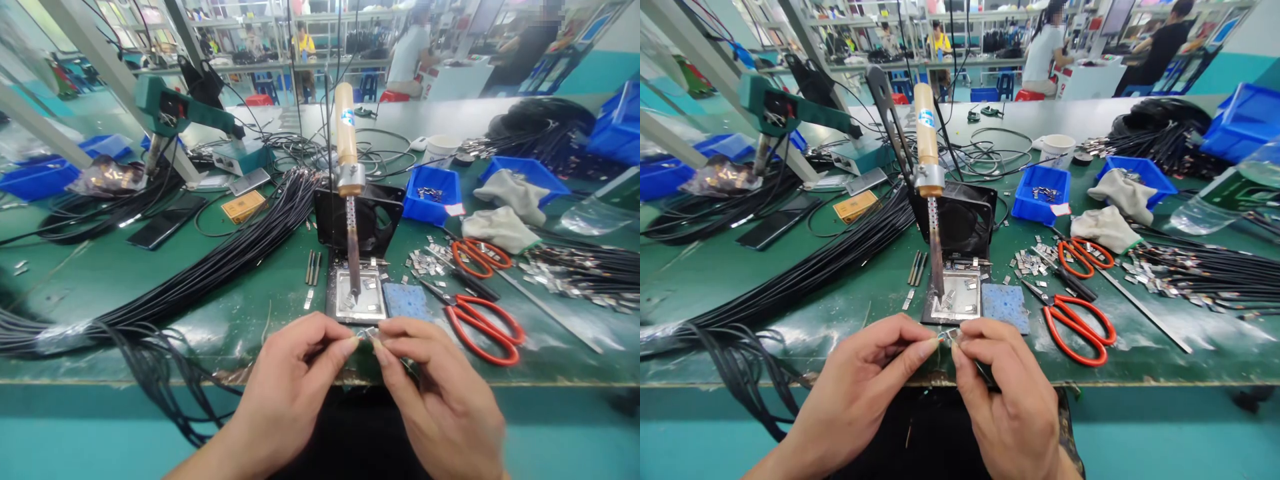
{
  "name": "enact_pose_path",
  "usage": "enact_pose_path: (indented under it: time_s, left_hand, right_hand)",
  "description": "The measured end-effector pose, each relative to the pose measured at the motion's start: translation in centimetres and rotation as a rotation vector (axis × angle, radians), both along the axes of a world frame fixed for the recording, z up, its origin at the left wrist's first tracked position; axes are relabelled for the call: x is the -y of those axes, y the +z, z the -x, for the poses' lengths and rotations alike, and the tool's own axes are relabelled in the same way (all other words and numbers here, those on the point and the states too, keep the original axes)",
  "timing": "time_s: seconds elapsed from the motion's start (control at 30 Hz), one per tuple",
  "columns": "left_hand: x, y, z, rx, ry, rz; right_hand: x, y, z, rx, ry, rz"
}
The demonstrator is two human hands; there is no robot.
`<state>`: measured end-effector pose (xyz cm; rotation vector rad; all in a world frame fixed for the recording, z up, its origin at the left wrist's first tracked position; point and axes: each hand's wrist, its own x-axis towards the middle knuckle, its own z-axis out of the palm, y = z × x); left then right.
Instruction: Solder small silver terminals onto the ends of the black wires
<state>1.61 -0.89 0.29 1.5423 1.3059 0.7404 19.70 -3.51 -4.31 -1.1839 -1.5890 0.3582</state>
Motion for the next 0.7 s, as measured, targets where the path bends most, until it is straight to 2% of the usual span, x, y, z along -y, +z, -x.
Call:
enact_pose_path:
  time_s: [0.7]
  left_hand:
    - [-1.5,-0.2,0.0,-0.001,0.052,-0.014]
  right_hand:
    - [-1.7,0.5,0.8,-0.015,0.005,0.006]
